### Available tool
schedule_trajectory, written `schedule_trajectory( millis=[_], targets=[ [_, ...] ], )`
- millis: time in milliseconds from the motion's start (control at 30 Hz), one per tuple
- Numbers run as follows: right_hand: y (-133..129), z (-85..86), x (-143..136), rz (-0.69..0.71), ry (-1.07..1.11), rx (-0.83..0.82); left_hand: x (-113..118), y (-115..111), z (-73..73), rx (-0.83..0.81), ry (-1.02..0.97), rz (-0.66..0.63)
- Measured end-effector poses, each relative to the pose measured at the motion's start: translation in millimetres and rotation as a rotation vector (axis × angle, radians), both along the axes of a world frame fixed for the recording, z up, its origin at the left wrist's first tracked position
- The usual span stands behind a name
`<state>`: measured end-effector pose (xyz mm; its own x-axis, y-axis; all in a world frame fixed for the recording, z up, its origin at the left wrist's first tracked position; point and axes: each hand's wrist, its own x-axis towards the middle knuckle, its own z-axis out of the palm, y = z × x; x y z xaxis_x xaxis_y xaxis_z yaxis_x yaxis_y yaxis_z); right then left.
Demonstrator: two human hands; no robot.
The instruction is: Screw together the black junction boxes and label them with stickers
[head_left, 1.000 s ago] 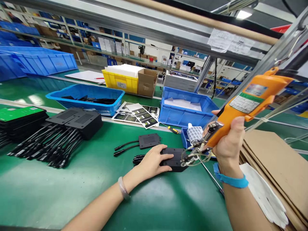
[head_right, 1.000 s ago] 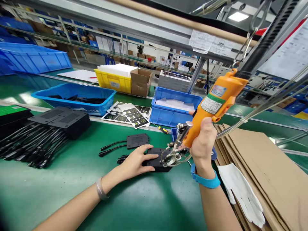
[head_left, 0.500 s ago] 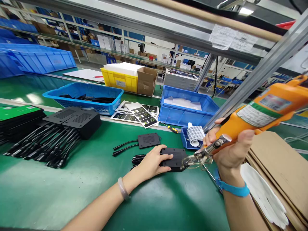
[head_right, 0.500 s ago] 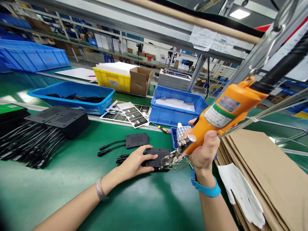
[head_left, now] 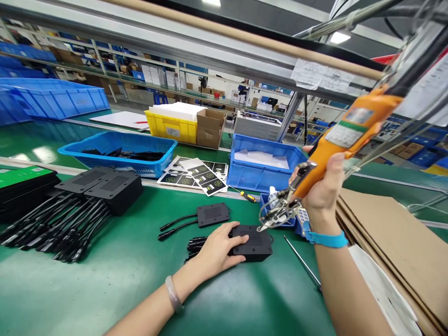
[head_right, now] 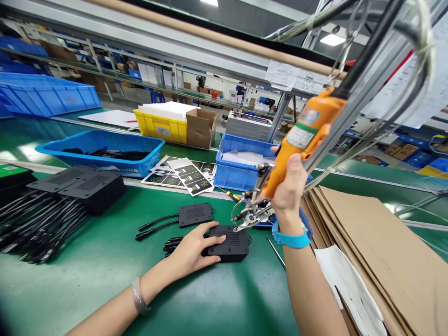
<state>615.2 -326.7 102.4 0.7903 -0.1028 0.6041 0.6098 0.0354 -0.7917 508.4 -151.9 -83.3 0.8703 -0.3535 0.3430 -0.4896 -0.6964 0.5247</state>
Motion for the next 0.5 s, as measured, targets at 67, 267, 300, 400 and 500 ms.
schedule_trajectory(
  millis=[67, 267, 300, 400, 500],
  targets=[
    [1, -11.6, 1, 0.057, 0.007, 0.058, 0, 0, 0.3, -0.005, -0.004, -0.002],
    [2, -27.1, 4, 0.094, 0.073, 0.101, 4, -1, 2.1, 0.048, -0.020, 0.018],
    [2, -27.8, 4, 0.105, 0.094, 0.115, 5, -1, 1.7, 0.061, -0.036, 0.020],
    [3, -28.5, 3, 0.143, 0.125, 0.164, 7, 2, -4.5, 0.085, -0.144, 0.021],
    [5, -28.4, 3, 0.124, 0.113, 0.128, 15, 8, -23.0, 0.053, -0.303, 0.023]
  ],
)
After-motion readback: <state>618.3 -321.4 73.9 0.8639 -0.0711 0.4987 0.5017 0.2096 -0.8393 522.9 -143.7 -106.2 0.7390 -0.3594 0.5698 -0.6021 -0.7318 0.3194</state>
